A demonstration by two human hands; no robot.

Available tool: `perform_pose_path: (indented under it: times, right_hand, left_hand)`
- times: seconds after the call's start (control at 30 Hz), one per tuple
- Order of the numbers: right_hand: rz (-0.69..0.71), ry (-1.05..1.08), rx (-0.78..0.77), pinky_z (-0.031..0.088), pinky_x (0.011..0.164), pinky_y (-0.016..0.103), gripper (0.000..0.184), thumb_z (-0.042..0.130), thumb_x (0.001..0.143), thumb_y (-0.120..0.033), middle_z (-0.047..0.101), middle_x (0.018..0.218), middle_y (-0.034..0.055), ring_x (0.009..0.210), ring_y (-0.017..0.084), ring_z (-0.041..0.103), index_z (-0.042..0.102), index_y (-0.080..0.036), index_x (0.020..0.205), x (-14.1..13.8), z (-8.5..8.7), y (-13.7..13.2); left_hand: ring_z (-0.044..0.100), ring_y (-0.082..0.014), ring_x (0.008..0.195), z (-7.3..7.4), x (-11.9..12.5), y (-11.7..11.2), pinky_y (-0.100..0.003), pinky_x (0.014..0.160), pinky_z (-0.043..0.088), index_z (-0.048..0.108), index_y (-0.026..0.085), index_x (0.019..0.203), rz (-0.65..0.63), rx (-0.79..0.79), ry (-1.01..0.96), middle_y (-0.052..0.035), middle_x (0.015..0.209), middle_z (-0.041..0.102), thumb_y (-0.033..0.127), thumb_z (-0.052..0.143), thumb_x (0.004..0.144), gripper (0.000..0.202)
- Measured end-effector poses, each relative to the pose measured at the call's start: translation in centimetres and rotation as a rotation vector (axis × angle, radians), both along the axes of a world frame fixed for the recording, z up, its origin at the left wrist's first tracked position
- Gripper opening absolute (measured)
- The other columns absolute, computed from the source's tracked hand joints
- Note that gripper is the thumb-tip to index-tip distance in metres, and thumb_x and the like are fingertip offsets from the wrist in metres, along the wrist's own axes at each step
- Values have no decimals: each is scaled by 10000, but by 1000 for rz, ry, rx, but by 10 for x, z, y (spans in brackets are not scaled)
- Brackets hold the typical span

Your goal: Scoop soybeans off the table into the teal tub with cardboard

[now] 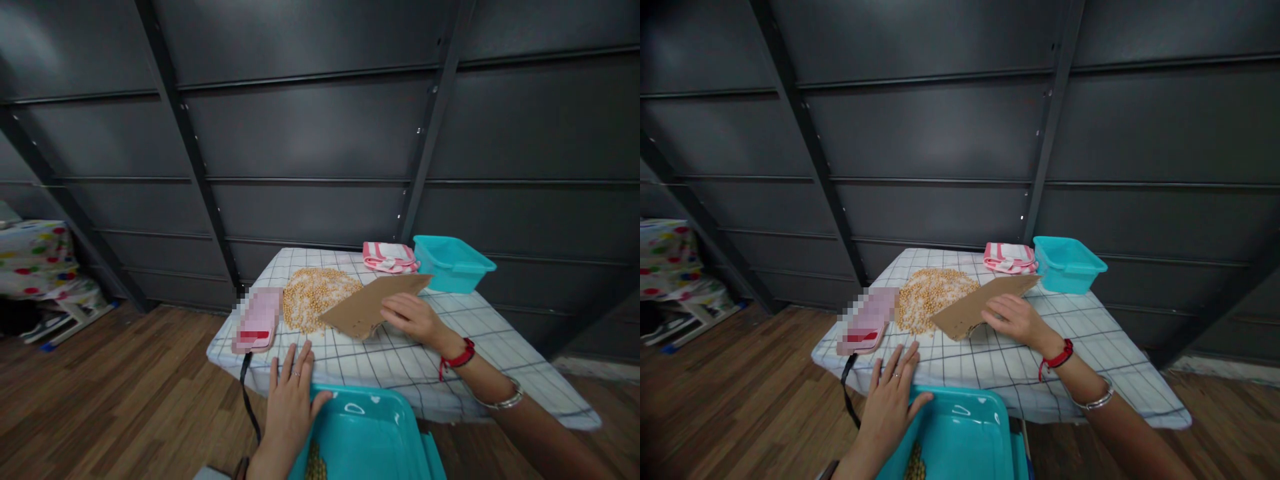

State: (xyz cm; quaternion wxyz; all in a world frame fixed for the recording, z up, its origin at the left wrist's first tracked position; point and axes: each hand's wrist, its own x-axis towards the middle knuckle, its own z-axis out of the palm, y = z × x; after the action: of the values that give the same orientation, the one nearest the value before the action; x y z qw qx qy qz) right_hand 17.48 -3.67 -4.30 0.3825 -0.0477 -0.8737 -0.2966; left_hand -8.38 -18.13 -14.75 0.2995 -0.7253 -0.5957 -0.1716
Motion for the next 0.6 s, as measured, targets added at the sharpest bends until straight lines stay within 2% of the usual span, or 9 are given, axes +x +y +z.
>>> perform_pose_path:
  times: [0.2,0.6]
  right_hand:
    - [-33,-14,-23,502,742,340,275,436,836,-64,651,906,59,895,164,591,541,-213,1042,2,-4,2]
    - [-19,-20,-3,512,682,323,234,478,818,-59,645,856,52,826,158,600,542,-211,983,4,0,1]
  left_hand:
    - [417,-291,1180,-1,0,-1,-472,963,308,486,184,1216,-1,-26,-24,-89,1296,502,597,362,803,597]
    - [418,-295,1180,1,2,-1,-496,979,289,503,183,1202,27,-45,-43,-95,1285,512,618,341,796,617]
